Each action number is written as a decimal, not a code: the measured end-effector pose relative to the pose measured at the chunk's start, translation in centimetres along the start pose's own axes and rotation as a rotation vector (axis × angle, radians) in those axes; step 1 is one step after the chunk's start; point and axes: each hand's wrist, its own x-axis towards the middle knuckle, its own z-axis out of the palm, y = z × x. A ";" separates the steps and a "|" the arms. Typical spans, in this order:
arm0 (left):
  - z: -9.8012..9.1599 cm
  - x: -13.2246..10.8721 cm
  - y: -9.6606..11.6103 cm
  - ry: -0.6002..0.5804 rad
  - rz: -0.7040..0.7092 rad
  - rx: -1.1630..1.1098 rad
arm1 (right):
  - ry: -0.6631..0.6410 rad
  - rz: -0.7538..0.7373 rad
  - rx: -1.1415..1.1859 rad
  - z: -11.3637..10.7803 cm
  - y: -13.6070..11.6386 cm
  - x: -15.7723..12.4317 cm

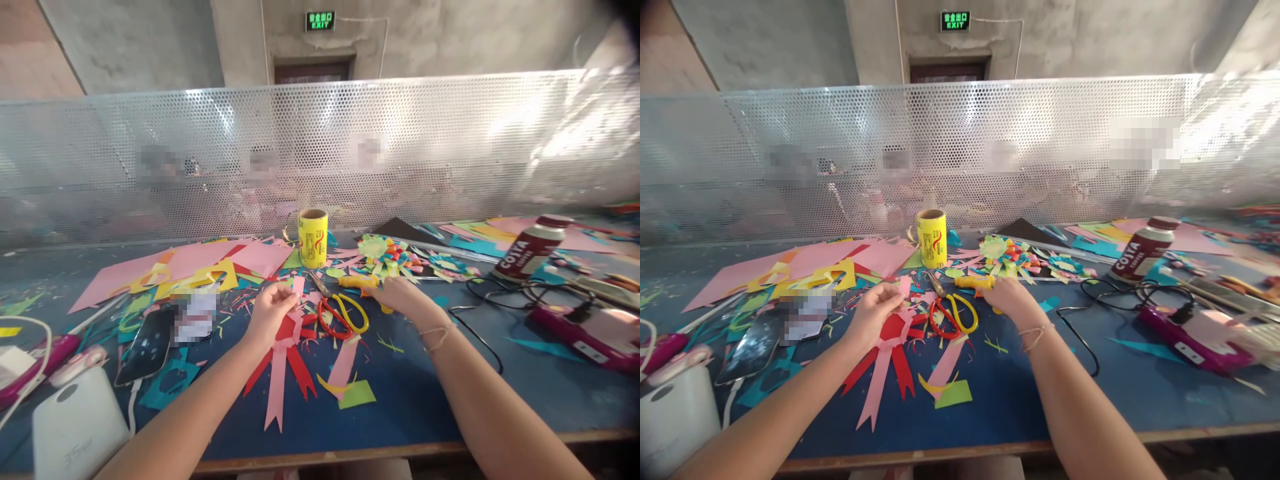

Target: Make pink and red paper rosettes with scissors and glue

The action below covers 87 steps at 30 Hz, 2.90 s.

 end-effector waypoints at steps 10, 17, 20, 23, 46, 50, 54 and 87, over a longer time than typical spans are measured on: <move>0.1 -0.2 0.4 -0.008 0.008 0.049 | 0.045 0.142 0.107 2.2 -1.2 0.4; 0.0 -0.2 0.4 -0.044 0.024 0.078 | 0.229 0.169 0.262 -0.5 -1.9 0.0; 0.1 -0.2 0.5 -0.062 0.012 0.083 | 0.365 0.132 0.351 -1.2 -3.1 -0.2; 0.2 -0.3 0.5 -0.072 -0.012 0.079 | 0.563 -0.022 0.355 -0.9 -4.4 -0.4; 0.6 -0.7 1.0 -0.052 -0.036 0.099 | 0.579 -0.189 0.172 -0.8 -6.0 -1.6; 0.6 -0.6 1.0 -0.047 -0.023 0.102 | 0.569 -0.205 0.201 -0.8 -5.9 -1.6; 0.5 -0.6 0.9 -0.053 -0.004 0.130 | 0.570 -0.214 0.225 -0.9 -5.8 -1.5; 0.0 -0.1 0.3 -0.015 0.085 0.191 | 0.749 -0.245 0.305 -0.5 -5.6 -0.8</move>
